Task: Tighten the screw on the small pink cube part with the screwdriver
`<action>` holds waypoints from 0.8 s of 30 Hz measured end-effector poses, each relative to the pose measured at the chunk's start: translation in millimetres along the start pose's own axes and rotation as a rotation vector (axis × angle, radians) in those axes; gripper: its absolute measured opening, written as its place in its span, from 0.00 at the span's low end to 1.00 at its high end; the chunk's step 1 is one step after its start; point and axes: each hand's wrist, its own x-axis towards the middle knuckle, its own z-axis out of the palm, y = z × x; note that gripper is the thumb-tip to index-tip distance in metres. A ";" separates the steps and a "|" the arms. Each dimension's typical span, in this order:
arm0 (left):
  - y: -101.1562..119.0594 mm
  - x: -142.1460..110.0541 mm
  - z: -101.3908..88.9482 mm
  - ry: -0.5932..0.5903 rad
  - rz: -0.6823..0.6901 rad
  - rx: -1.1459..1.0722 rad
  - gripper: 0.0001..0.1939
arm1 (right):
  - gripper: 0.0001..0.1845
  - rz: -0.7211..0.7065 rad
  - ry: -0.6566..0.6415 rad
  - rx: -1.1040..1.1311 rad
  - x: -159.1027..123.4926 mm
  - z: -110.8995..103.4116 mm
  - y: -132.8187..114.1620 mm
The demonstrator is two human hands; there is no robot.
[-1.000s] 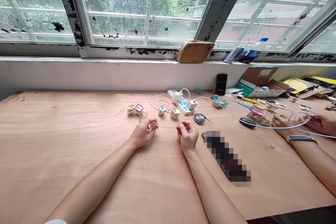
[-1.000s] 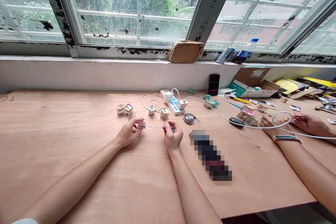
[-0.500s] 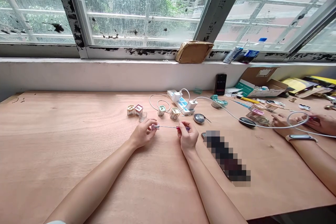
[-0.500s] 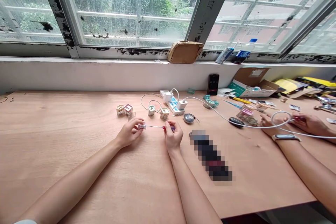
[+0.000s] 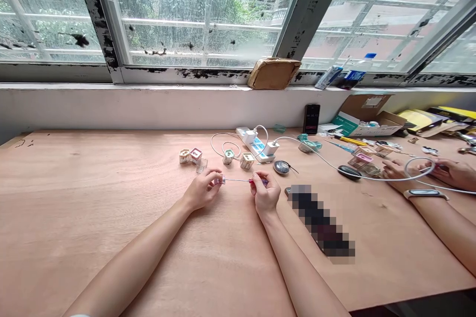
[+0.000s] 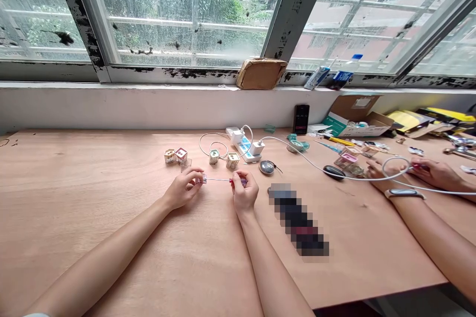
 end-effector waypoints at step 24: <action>-6.3 0.3 4.0 0.022 -0.007 -0.007 0.11 | 0.19 -0.185 -0.039 -0.210 -0.2 -3.9 7.5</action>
